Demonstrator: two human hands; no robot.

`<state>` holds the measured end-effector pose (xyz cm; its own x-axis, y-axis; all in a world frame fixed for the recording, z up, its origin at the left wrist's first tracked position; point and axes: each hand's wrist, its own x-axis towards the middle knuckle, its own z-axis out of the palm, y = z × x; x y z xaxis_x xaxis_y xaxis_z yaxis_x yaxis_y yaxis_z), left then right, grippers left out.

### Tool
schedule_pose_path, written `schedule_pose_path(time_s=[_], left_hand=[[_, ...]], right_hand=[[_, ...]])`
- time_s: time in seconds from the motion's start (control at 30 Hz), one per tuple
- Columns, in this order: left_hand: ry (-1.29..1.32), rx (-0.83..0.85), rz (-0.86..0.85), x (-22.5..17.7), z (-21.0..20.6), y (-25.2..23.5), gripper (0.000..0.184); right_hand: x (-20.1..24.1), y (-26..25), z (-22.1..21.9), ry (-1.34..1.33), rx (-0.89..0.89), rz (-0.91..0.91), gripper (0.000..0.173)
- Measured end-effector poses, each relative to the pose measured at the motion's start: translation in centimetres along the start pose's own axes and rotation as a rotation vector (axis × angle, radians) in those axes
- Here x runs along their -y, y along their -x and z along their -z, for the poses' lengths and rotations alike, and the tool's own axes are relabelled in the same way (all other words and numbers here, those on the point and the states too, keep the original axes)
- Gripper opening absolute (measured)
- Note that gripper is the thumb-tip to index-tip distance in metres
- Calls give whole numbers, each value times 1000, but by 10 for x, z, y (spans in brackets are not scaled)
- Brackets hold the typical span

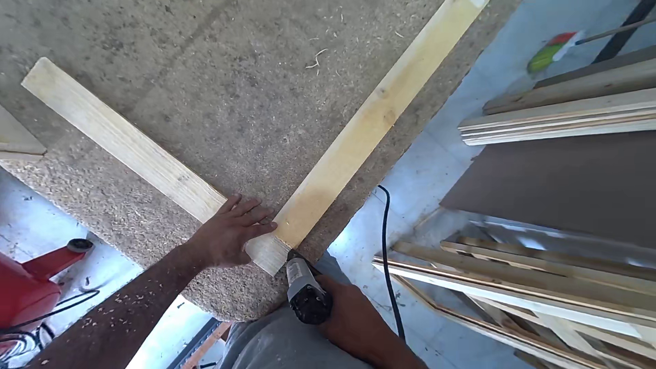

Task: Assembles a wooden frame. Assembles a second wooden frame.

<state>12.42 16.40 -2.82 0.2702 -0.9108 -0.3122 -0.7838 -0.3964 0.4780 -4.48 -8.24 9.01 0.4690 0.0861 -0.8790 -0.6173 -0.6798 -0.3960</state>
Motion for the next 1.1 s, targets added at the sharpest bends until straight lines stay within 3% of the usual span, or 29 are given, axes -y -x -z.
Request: schedule_pose_path(time_s=[0.17, 0.53, 0.67, 0.8, 1.1], left_hand=[[19, -9, -9, 1, -1, 0, 86], [39, -27, 5, 2, -2, -1, 87], [91, 50, 51, 1, 6, -2, 87], [143, 81, 72, 1, 8, -3, 86], [184, 74, 87, 2, 8, -3, 84]], right_hand=[[1, 3, 7, 42, 13, -9, 70], [21, -3, 11, 29, 22, -94, 55], [23, -2, 17, -22, 17, -15, 64], [42, -15, 13, -12, -34, 94, 60], [56, -28, 15, -37, -7, 42, 52]])
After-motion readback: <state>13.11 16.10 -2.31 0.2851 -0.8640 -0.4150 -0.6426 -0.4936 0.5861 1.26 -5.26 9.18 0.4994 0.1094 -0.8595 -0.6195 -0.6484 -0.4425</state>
